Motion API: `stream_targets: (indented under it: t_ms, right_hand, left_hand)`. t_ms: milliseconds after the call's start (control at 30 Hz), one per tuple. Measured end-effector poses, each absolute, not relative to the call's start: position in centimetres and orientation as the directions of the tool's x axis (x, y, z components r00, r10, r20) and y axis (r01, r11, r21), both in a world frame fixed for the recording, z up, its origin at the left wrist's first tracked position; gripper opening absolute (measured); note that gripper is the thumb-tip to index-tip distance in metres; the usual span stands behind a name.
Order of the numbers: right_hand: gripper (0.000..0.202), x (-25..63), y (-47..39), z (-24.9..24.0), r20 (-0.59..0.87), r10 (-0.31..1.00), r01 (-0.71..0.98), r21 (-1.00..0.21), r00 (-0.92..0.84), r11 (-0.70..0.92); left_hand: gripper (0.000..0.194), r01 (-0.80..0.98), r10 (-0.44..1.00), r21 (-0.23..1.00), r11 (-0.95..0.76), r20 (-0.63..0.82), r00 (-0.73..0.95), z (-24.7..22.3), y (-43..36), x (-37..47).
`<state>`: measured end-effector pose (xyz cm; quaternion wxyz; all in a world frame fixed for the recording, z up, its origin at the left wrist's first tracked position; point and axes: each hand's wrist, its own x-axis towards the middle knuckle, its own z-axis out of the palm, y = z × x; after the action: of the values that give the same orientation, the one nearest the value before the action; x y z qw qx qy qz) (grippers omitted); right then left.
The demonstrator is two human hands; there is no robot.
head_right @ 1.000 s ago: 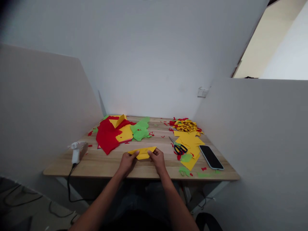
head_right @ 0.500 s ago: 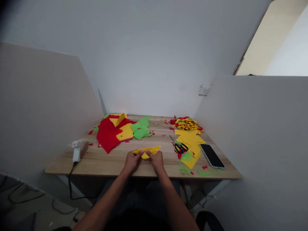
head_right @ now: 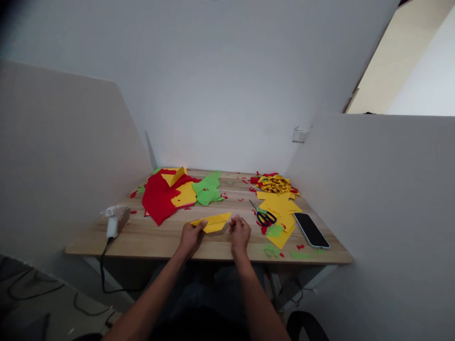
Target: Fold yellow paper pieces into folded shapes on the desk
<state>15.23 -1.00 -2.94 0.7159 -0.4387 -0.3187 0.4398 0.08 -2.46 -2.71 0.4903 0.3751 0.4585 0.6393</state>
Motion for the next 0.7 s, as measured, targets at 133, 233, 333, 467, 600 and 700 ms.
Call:
stream_targets:
  t_ms: [133, 233, 333, 467, 600, 700]
  right_hand:
    - [0.039, 14.9, -1.1, -2.5, 0.14, 0.975, -0.373, -0.907, 0.174, 0.197]
    - [0.041, 14.9, -1.1, -2.5, 0.111, 0.985, -0.388, -0.909, 0.132, 0.154]
    - [0.035, 14.9, -1.2, -2.8, 0.11, 0.991, -0.351, -0.927, 0.074, 0.129]
    - [0.027, 14.7, -1.3, -2.8, 0.119, 0.992, -0.31, -0.942, 0.044, 0.126]
    - [0.029, 14.8, -1.4, -2.7, 0.083, 0.979, -0.387, -0.91, 0.185, 0.15]
    - [0.034, 14.9, -1.4, -2.7, 0.111, 0.966, -0.393, -0.898, 0.232, 0.197]
  left_hand:
    - [0.043, -0.286, 0.979, 0.952, -0.111, 0.056, -0.194, -2.2, -2.8, 0.1]
    - [0.041, -0.293, 0.984, 0.951, -0.095, 0.045, -0.173, -1.9, -3.1, 0.2]
    - [0.041, -0.299, 0.992, 0.951, -0.083, 0.05, -0.115, -2.1, -3.1, 0.1]
    - [0.039, -0.276, 0.994, 0.958, -0.084, 0.06, -0.095, -2.8, -2.7, -0.1]
    - [0.039, -0.285, 0.995, 0.954, -0.087, 0.067, -0.08, -3.1, -2.6, 0.0]
    - [0.04, -0.356, 0.994, 0.931, -0.084, 0.055, -0.092, -2.8, -2.7, 0.0]
